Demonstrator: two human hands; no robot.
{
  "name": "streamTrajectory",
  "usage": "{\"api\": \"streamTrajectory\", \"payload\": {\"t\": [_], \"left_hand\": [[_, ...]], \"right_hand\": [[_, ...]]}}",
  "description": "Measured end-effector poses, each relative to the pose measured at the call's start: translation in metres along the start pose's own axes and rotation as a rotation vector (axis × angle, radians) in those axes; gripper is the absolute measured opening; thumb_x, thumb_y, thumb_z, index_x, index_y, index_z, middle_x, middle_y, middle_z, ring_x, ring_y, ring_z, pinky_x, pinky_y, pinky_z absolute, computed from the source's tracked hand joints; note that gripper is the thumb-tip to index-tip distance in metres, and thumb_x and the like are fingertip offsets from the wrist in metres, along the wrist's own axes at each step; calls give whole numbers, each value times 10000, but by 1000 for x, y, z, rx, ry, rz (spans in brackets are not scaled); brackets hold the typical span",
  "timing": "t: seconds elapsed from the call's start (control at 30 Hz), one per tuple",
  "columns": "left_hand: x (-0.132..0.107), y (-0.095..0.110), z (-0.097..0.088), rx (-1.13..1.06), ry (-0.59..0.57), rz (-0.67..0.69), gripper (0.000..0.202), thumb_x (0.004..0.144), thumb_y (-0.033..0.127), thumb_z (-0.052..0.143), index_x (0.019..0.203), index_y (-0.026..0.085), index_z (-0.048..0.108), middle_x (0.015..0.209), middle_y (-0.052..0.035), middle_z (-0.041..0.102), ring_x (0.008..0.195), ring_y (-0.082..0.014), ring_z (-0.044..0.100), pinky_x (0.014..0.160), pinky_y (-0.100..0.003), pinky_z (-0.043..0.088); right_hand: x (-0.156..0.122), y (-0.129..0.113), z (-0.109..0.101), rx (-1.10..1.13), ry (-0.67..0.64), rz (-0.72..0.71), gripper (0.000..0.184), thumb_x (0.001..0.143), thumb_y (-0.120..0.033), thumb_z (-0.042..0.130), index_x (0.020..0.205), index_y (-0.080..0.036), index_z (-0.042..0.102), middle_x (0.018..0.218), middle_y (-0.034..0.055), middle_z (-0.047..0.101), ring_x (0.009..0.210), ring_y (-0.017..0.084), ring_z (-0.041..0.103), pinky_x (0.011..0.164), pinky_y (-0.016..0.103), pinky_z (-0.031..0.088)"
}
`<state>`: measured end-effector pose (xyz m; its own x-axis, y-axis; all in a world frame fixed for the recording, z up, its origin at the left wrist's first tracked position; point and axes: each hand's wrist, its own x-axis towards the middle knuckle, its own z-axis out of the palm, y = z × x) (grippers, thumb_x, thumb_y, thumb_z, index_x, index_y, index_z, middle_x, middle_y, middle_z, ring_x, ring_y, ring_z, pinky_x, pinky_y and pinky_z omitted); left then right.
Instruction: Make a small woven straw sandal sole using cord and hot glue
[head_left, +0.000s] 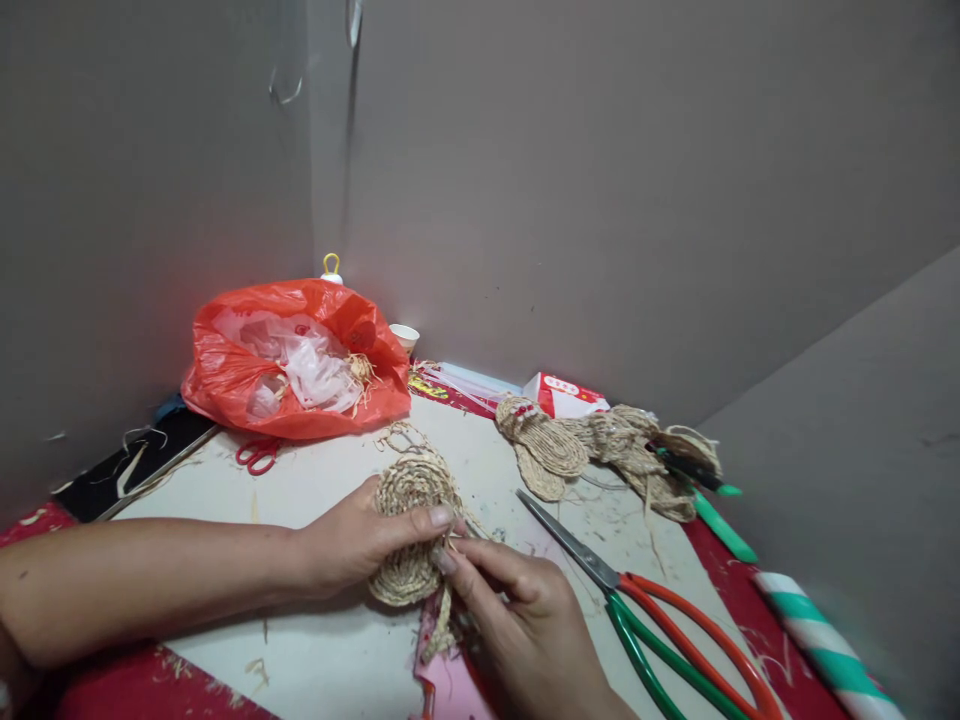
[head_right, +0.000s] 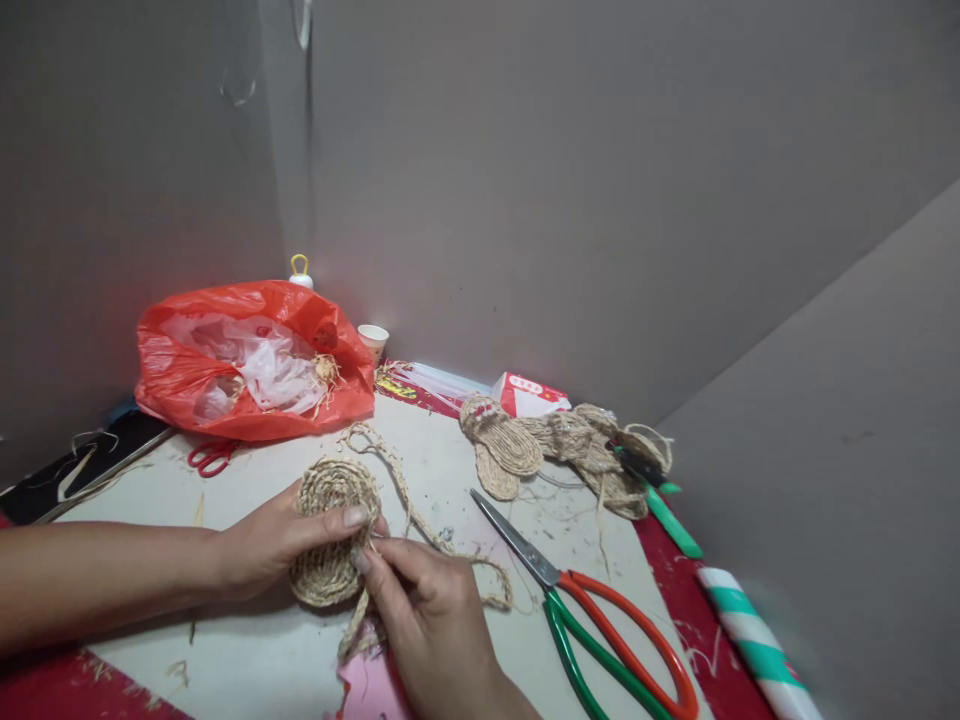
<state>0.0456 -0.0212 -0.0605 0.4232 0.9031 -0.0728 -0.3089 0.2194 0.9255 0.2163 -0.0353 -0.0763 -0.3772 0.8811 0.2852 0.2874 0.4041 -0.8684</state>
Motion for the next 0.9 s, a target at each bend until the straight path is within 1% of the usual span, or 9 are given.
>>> {"api": "streamTrajectory", "payload": {"t": [0.1,0.17,0.23,0.33,0.43,0.5,0.63,0.77,0.9], "left_hand": [[1,-4,0,-64,38,-44,286,752,392,720,781,115,656,700,-22,605,628,-114,550,614,-242,449],[2,-5,0,-117,66,-74,285,742,384,729,808,116,656,688,-15,593,602,-105,542,596,-237,439],[1,-5,1,-161,69,-92,293,735,370,736,864,117,663,702,-17,592,599,-104,551,590,-232,436],[-2,-2,1,-193,-39,-137,366,732,417,718,945,126,655,710,-30,599,556,-124,570,564,-260,447],[-5,5,-2,-157,-221,-132,416,778,483,638,987,124,644,715,-64,622,560,-158,586,565,-290,445],[-6,11,-3,-104,-318,-89,389,815,455,596,975,106,655,736,-91,644,620,-169,597,620,-297,441],[-10,21,-3,-105,-382,-30,350,788,379,653,1011,110,663,790,-87,677,717,-170,612,727,-296,427],[-19,29,0,-195,-481,-9,477,740,440,690,1071,99,654,837,-102,704,790,-203,635,782,-316,420],[-32,33,1,-230,-545,10,566,713,455,721,1134,87,634,875,-121,725,806,-223,655,790,-332,431]], "right_hand": [[0,5,4,-143,12,-187,254,923,-217,494,723,-152,636,620,27,618,543,126,565,554,208,431],[-1,7,6,-189,-3,-219,260,924,-200,476,696,-162,596,591,11,584,513,115,539,531,202,415],[-1,8,8,-195,-20,-196,268,927,-215,468,684,-171,572,570,-4,549,492,110,507,507,203,397],[-3,5,8,-94,-32,-68,306,940,-289,469,678,-174,576,564,2,559,501,120,516,512,211,408],[-4,-2,4,148,-21,139,318,924,-389,512,714,-169,607,574,16,614,505,135,559,500,219,440],[-2,-9,-1,320,-3,233,308,896,-433,557,763,-166,633,564,10,627,484,136,565,468,218,444],[2,-27,-10,440,-35,232,362,860,-481,602,710,-156,652,480,-8,596,469,129,561,465,208,442],[1,-43,-13,434,-71,197,372,858,-476,611,679,-152,653,478,-12,601,459,105,545,486,198,437],[-9,-58,-7,410,-95,186,370,860,-474,604,694,-149,666,463,-13,600,407,101,530,449,202,430]]}}
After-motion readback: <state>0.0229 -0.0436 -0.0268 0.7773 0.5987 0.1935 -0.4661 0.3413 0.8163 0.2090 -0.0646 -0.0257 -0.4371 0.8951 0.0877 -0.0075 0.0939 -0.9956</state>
